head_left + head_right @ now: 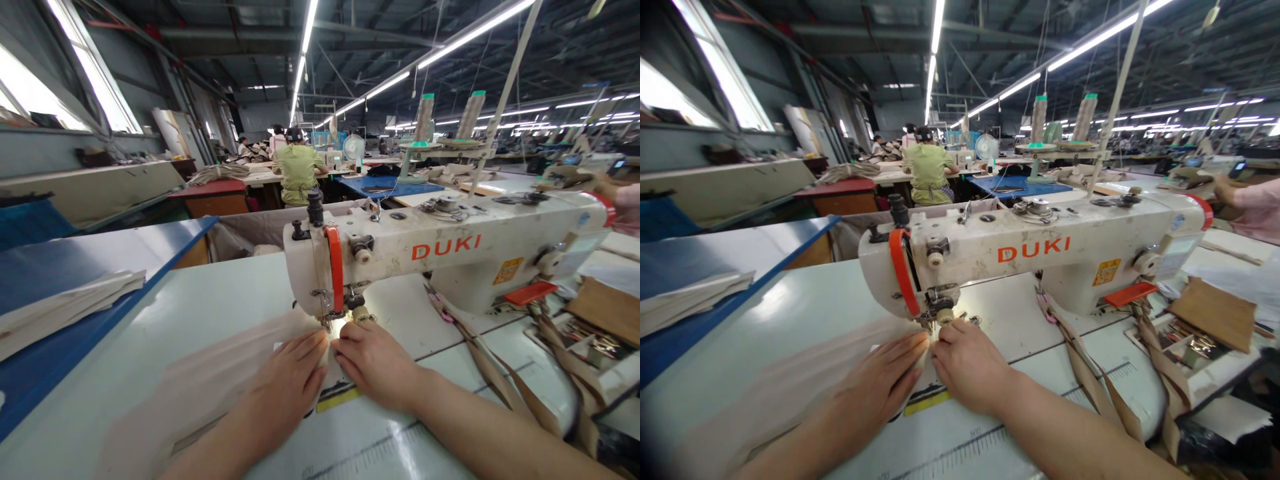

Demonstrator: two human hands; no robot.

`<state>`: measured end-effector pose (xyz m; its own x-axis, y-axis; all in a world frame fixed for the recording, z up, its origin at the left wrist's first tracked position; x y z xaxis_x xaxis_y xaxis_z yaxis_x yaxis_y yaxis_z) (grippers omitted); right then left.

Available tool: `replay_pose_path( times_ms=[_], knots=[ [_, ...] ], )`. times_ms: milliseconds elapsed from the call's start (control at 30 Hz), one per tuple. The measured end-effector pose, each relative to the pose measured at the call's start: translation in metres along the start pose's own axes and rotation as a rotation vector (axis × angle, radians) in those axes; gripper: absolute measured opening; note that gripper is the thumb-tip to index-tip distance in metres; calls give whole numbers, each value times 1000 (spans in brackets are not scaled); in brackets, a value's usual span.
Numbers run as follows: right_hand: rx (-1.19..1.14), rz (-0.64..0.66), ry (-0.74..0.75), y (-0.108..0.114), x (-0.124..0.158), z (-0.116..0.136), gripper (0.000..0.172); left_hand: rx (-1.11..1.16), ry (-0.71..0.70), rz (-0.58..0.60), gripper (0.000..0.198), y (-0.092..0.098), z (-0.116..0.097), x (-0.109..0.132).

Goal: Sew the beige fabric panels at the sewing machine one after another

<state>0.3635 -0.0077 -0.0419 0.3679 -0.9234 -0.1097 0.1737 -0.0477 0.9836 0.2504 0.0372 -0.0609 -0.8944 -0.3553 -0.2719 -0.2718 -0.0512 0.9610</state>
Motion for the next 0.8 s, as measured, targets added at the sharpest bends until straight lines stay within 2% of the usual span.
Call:
replay_pose_path(
  times_ms=[500,567,667,800],
  knots=[
    [6,-46,-2,1,1,0,19,-4,78,88,35,-8,21,-15],
    [-13,-70,11,1,4,1,20,5,101,95,36,-5,20,-6],
    [-78,-135,49,2,9,3,22,12,130,107,38,3,14,20],
    [-164,-179,115,1,11,5,23,-52,125,146,45,20,-7,54]
  ],
)
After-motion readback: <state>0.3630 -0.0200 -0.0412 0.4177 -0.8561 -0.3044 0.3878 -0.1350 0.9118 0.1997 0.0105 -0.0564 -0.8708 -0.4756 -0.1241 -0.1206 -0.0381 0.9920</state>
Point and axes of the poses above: each hand's wrist, its own x-axis away from the middle knuckle, its own y-axis out of the back of the hand, z = x × y, the point moved 7 cm from there along -x, towards the middle knuckle, and after that the axes turned 12 degrees about z, right-handed, at the moved point
